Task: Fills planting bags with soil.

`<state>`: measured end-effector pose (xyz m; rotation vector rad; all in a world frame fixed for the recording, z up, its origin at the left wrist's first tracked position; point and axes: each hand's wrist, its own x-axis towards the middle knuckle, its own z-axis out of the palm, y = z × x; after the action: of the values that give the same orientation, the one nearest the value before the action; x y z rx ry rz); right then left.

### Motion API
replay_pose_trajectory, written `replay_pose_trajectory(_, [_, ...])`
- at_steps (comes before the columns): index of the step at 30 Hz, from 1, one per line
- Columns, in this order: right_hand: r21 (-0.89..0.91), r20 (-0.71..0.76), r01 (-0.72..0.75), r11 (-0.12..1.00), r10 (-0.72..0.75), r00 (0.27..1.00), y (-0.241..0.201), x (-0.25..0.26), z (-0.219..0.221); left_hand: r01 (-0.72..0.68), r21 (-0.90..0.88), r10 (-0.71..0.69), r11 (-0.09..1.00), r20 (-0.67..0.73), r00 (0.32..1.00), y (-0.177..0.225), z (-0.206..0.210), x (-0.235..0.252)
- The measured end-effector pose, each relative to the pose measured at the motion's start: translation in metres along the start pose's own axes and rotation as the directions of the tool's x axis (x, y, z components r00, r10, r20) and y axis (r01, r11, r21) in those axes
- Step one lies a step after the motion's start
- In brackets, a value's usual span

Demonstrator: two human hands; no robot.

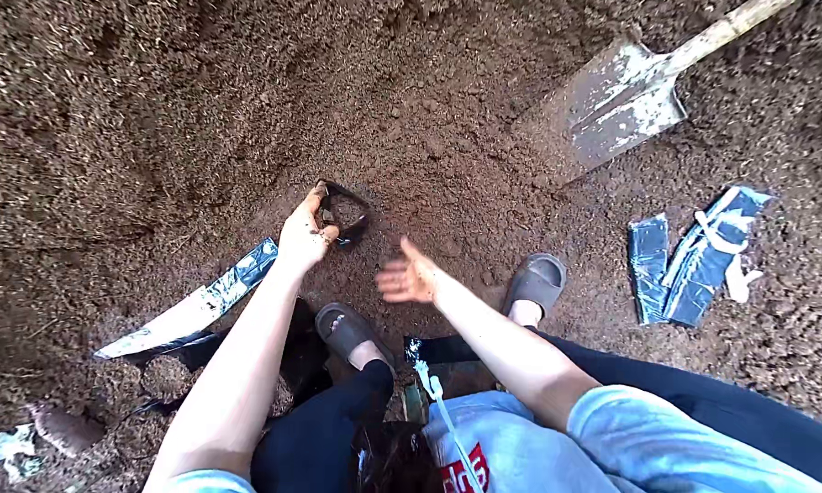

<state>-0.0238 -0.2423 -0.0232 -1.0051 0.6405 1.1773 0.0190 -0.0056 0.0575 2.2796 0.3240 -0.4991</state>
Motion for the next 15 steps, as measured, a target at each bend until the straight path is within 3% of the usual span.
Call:
replay_pose_trajectory(1, [0.127,0.076,-0.157,0.979,0.148,0.986,0.030,0.017,-0.005,0.043,0.002,-0.043,0.999,0.019,0.999,-0.007,0.006,0.001])
replay_pose_trajectory(2, [0.260,0.120,-0.230,0.938,0.205,0.971,0.048,0.032,-0.006,0.069,0.007,-0.069,0.998,0.034,0.997,-0.009,0.009,0.003])
replay_pose_trajectory(3, [0.400,0.107,-0.218,0.891,0.191,0.976,0.051,0.045,-0.004,0.078,0.010,-0.079,0.997,0.036,0.996,-0.004,0.008,0.005])
replay_pose_trajectory(4, [0.539,0.054,-0.154,0.828,0.149,0.987,0.045,0.053,0.001,0.081,0.015,-0.081,0.997,0.028,0.996,0.002,0.004,0.007])
replay_pose_trajectory(7, [0.865,-0.128,0.107,0.489,0.010,0.992,0.022,0.068,0.013,0.074,0.016,-0.074,0.997,0.001,0.997,0.007,-0.001,-0.002])
replay_pose_trajectory(9, [0.901,-0.210,0.252,0.353,-0.152,0.966,-0.001,0.071,0.009,0.061,-0.004,-0.061,0.998,0.004,0.998,0.006,0.000,-0.006])
replay_pose_trajectory(11, [0.879,-0.273,0.370,0.301,-0.317,0.908,-0.028,0.079,-0.007,0.024,-0.051,-0.023,0.998,0.012,1.000,0.004,0.003,-0.006])
replay_pose_trajectory(15, [0.855,-0.348,0.447,0.263,-0.348,0.870,-0.049,0.105,-0.034,0.026,0.005,-0.026,1.000,0.113,0.993,0.009,0.006,-0.003])
